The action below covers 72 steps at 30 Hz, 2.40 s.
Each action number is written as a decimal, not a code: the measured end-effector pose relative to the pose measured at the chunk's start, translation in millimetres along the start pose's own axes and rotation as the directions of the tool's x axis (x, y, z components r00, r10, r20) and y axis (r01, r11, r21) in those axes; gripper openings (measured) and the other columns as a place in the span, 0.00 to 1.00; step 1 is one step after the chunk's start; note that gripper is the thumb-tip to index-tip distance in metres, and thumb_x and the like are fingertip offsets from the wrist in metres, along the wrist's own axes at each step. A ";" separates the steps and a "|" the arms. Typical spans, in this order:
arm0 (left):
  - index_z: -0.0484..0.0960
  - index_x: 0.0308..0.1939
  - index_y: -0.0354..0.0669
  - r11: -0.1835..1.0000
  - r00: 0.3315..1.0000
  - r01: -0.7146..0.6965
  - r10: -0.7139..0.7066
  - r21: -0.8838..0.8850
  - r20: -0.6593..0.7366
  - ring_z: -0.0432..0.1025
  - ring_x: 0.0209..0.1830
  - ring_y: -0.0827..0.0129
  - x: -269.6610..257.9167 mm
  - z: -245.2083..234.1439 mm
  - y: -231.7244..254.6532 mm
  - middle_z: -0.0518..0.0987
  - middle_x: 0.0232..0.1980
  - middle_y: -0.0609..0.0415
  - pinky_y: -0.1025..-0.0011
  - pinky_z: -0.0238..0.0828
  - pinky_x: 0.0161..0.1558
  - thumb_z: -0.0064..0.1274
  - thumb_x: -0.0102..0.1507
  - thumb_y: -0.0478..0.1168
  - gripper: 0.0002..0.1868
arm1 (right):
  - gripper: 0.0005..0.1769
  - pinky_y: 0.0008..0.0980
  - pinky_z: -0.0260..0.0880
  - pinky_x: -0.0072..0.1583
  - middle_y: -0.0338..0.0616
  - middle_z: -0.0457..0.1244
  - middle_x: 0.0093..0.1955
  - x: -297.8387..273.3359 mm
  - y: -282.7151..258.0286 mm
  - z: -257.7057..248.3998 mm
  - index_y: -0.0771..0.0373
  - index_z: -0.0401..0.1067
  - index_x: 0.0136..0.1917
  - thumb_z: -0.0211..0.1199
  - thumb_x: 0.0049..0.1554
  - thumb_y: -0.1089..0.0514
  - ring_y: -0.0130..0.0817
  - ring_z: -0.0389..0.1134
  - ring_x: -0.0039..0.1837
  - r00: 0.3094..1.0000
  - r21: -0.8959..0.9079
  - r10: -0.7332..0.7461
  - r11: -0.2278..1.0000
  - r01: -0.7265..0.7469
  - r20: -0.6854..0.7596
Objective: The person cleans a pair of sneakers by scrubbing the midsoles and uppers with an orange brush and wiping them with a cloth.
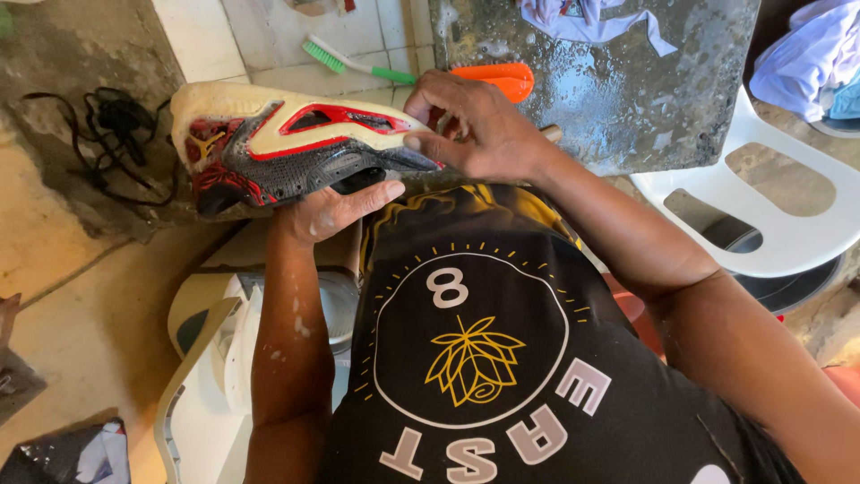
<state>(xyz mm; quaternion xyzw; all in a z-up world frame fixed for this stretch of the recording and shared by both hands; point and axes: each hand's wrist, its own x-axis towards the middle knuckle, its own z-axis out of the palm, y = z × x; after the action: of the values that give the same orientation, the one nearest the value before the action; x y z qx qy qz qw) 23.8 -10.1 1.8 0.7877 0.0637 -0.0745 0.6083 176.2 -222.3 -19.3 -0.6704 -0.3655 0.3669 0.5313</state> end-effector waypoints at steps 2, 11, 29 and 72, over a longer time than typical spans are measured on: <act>0.80 0.58 0.39 0.997 0.999 0.022 -0.020 -0.077 0.031 0.75 0.56 0.70 2.3 -1.0 -0.5 0.81 0.56 0.54 0.68 0.73 0.63 0.68 0.64 0.39 0.21 | 0.11 0.33 0.76 0.49 0.44 0.64 0.48 2.0 4.7 -1.8 0.65 0.70 0.52 0.65 0.64 0.55 0.33 0.71 0.49 0.999 -0.009 0.020 1.000 -0.020 0.043; 0.80 0.55 0.38 0.976 0.985 0.158 -0.146 -0.149 0.087 0.75 0.54 0.72 10.1 4.1 -5.3 0.82 0.53 0.55 0.70 0.73 0.61 0.64 0.65 0.38 0.16 | 0.08 0.34 0.75 0.44 0.46 0.69 0.40 7.8 8.7 -7.7 0.65 0.72 0.50 0.64 0.61 0.58 0.36 0.74 0.40 0.995 -0.158 0.053 0.987 -0.040 0.085; 0.84 0.52 0.42 0.979 0.977 0.152 -0.169 0.134 0.128 0.77 0.53 0.66 20.0 10.5 -9.0 0.83 0.52 0.54 0.65 0.71 0.59 0.64 0.64 0.44 0.16 | 0.10 0.33 0.74 0.44 0.48 0.71 0.35 14.3 20.0 -11.4 0.66 0.77 0.43 0.69 0.54 0.56 0.36 0.75 0.38 0.984 -0.253 0.131 0.963 -0.097 0.122; 0.80 0.52 0.41 0.998 0.970 -0.026 0.037 -0.050 0.241 0.75 0.49 0.69 41.8 -36.5 13.1 0.81 0.49 0.57 0.68 0.75 0.55 0.71 0.58 0.41 0.21 | 0.07 0.23 0.72 0.45 0.36 0.70 0.42 -0.4 2.0 -25.0 0.63 0.78 0.44 0.74 0.56 0.59 0.21 0.73 0.45 0.948 0.297 0.056 0.942 -0.154 0.313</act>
<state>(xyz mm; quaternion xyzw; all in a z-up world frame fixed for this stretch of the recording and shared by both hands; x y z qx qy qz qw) 68.7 22.3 15.2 0.7594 -0.0216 -0.1587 0.6306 198.2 -234.1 -17.0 -0.5310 -0.3416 0.5466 0.5501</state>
